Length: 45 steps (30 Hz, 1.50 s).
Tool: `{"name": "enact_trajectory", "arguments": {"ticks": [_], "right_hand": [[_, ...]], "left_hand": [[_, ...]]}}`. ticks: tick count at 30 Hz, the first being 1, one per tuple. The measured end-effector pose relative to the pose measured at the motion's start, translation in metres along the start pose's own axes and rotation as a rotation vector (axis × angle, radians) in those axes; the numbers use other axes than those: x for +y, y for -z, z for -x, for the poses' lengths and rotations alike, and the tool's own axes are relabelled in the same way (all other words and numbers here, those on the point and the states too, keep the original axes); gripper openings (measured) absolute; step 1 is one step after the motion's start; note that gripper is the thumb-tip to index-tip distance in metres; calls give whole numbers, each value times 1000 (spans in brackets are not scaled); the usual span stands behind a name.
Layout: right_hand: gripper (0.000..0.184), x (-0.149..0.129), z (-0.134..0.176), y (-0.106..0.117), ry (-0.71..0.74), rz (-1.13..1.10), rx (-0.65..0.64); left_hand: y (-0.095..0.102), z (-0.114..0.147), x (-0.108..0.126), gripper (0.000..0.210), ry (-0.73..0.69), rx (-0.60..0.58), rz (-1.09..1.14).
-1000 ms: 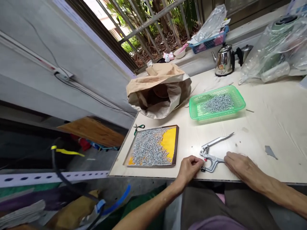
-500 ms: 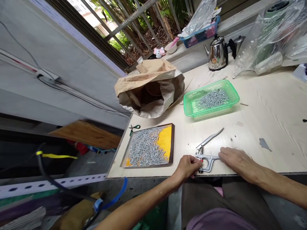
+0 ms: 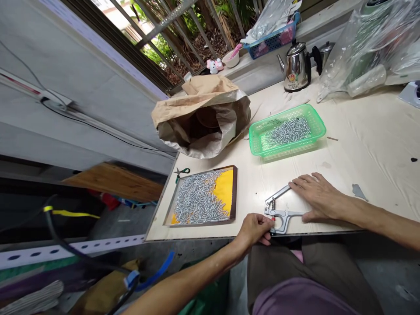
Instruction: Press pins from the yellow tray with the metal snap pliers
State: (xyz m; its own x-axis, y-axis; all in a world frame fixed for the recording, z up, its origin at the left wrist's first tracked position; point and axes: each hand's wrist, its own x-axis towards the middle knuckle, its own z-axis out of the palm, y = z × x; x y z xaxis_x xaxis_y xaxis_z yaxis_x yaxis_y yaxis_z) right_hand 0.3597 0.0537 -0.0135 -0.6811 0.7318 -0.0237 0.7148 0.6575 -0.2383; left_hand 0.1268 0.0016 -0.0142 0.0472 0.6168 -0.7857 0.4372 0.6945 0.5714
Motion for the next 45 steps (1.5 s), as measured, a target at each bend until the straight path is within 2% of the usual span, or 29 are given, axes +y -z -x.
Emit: {"name": "enact_trajectory", "arguments": {"ticks": [4,6,8,10,11,14,16,19,23,25,28,30,32,35,38,39,40,43,45], "right_hand": [[78,-6,2,5,15,-1,11],[76,-7,3,4,33,-8,38],[74,-9,5,3,40,-26,59],[73,-11,7,2,49,-62,79],[73,-12,7,2,54,-82,89],[79,-14,10,0,35,-115,92],[85,-13,12,0,-13,-103,61],[85,-11,14,2,-101,-54,1],[61,-12,17,4,-115,22,-29],[43,-13,19,2,-99,33,-7],[6,-15,22,-4,-65,5,50],[18,-15,23,-8,-49,-23,84],[23,-12,23,-9,-38,-54,112],[8,-3,21,-8,-45,-80,117],[50,15,17,-7,-42,-77,58],[57,21,15,-6,-25,-85,41],[57,27,13,-6,-5,-98,32],[31,38,5,-3,10,-119,39],[22,41,-4,1,-14,-86,53]], "left_hand": [[1,0,-5,39,4,-3,-46],[2,3,-9,34,-39,54,-162],[0,7,-10,26,-224,201,-357],[-4,8,-8,18,-508,337,-566],[-8,7,-4,18,-651,367,-653],[-19,-6,13,53,-984,296,-838],[-24,-18,25,68,-1098,205,-925],[-25,-29,40,70,-1105,107,-1019],[-24,-28,49,69,-1079,44,-1102],[-26,-27,51,54,-1092,26,-1127],[-32,-32,50,22,-1105,69,-1116],[-35,-36,49,19,-1104,100,-1108],[-38,-38,47,21,-1104,120,-1113],[-43,-36,42,20,-1100,227,-1110],[-53,-29,26,32,-1165,390,-1063],[-58,-27,18,32,-1206,423,-1042],[-64,-25,11,32,-1247,443,-1021],[-80,-22,-7,35,-1330,469,-953],[-88,-22,-13,34,-1351,478,-905]]}}
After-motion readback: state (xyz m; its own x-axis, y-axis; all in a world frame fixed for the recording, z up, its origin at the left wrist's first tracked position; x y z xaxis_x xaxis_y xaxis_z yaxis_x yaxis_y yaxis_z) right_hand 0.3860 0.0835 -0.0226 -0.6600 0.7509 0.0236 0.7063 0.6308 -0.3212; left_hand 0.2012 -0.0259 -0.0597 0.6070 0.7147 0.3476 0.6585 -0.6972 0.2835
